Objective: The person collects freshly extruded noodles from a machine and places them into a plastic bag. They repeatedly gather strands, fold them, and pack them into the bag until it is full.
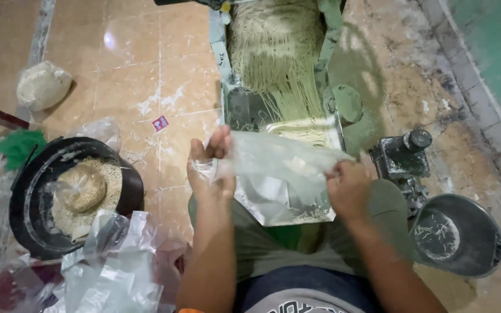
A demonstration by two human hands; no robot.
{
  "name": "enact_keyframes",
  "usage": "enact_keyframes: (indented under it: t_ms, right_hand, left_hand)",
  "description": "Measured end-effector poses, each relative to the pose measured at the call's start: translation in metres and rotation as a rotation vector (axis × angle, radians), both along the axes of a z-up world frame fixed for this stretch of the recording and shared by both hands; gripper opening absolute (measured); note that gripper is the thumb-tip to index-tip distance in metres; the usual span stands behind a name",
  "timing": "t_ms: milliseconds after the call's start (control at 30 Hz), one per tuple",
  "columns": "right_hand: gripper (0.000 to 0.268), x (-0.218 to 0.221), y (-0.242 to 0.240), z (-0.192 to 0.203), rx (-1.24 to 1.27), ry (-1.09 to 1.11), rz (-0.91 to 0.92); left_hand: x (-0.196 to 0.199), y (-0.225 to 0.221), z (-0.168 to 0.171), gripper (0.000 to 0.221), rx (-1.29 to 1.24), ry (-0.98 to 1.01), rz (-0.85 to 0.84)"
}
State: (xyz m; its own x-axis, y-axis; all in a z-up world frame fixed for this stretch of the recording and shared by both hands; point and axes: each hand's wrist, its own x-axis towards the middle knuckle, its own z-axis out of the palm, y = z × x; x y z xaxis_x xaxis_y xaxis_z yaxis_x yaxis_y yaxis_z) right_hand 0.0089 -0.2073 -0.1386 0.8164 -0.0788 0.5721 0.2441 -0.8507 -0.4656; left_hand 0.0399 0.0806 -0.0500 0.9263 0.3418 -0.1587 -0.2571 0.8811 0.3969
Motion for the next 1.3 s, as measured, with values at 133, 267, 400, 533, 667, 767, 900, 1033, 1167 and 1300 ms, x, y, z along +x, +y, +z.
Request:
enact_keyframes:
  t_ms: [133, 267, 400, 533, 667, 767, 900, 1033, 1167, 1300]
  right_hand:
    - [0.016, -0.023, 0.031, 0.072, 0.095, -0.156, 0.125]
    - [0.024, -0.033, 0.010, 0.068, 0.597, -0.129, 0.264]
    - [0.026, -0.028, -0.015, 0.040, 0.457, -0.041, 0.216]
    - [0.029, -0.035, -0.036, -0.001, 0.459, 0.098, 0.240]
    - [0.035, -0.034, -0.034, 0.004, 0.619, 0.325, 0.100]
    - [0.030, -0.032, -0.024, 0.011, 0.814, 0.553, 0.048]
    - [0.042, -0.045, -0.005, 0.126, 0.977, 0.816, -0.007]
    - [0.040, -0.034, -0.028, 0.077, 1.674, 0.233, 1.268]
    - [0.068, -0.018, 0.012, 0.115, 1.228, -0.079, 1.185]
    - [0.076, -0.010, 0.031, 0.131, 1.077, 0.070, 0.816]
  left_hand:
    - [-0.016, -0.027, 0.060, 0.056, 0.445, -0.356, -0.058]
    - [0.003, -0.018, 0.045, 0.102, 0.565, -0.821, -0.502]
    - [-0.002, -0.031, 0.040, 0.108, 0.653, -0.831, -0.336]
    - [-0.015, -0.023, 0.076, 0.127, 0.652, -0.723, -0.496]
    - [-0.009, -0.025, 0.102, 0.133, 0.193, -1.049, -0.552]
    - [0.006, -0.036, 0.121, 0.137, 0.021, -1.114, -0.314]
    - [0.046, -0.055, 0.123, 0.113, 0.844, -1.189, -0.092]
    - [0.023, -0.065, 0.081, 0.111, 1.549, -0.658, -0.721]
    - [-0.005, -0.100, 0.061, 0.111, 1.427, -0.734, -0.403]
    - [-0.015, -0.137, 0.039, 0.014, 1.549, -0.703, 0.109]
